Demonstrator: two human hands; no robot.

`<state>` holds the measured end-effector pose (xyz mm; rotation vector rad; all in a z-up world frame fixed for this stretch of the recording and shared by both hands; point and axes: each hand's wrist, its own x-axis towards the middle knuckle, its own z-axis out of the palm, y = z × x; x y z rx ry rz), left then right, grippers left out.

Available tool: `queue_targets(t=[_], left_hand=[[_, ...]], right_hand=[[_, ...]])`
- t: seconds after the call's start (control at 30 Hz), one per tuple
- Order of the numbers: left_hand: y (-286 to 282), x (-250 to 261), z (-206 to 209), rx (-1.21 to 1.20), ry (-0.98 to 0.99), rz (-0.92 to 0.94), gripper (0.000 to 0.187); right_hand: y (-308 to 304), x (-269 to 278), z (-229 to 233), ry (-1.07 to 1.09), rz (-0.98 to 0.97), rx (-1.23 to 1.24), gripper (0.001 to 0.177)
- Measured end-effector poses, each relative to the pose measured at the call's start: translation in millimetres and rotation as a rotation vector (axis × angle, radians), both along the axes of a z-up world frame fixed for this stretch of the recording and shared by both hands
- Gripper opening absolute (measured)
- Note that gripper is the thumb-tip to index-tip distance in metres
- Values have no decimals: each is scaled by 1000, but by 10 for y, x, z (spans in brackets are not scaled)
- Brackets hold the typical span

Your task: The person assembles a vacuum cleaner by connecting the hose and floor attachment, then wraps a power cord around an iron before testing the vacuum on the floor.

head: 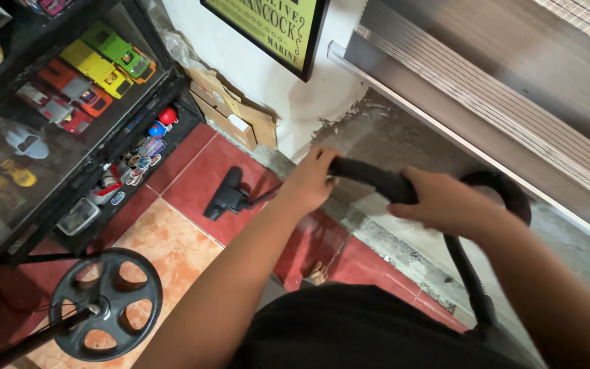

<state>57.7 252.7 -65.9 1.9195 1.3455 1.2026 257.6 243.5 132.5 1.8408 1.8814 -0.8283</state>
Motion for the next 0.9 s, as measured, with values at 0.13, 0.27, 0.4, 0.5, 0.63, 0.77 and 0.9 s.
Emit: queue_targets(t=[0.13, 0.27, 0.4, 0.5, 0.63, 0.77, 0.9], left_hand=[[-47, 32, -15, 69, -39, 7, 66], [-44, 149, -25, -136, -36, 66, 80], [-98, 256, -237, -234, 99, -9, 80], [-146, 281, -415, -249, 75, -81, 83], [-92, 178, -434, -257, 98, 65, 78], [-152, -146, -299, -274, 3, 192, 81], [-227, -236, -242, -159, -38, 306, 87]], right_hand=[[-70, 82, -173, -51, 157, 340, 52], [40, 240, -307, -120, 101, 261, 55], [124, 472, -630, -39, 62, 15, 51], [32, 535, -955, 41, 80, 120, 51], [-43, 342, -1167, 79, 189, 334, 51], [115, -9, -1133, 109, 258, 443, 54], [395, -134, -958, 324, 378, 578, 63]])
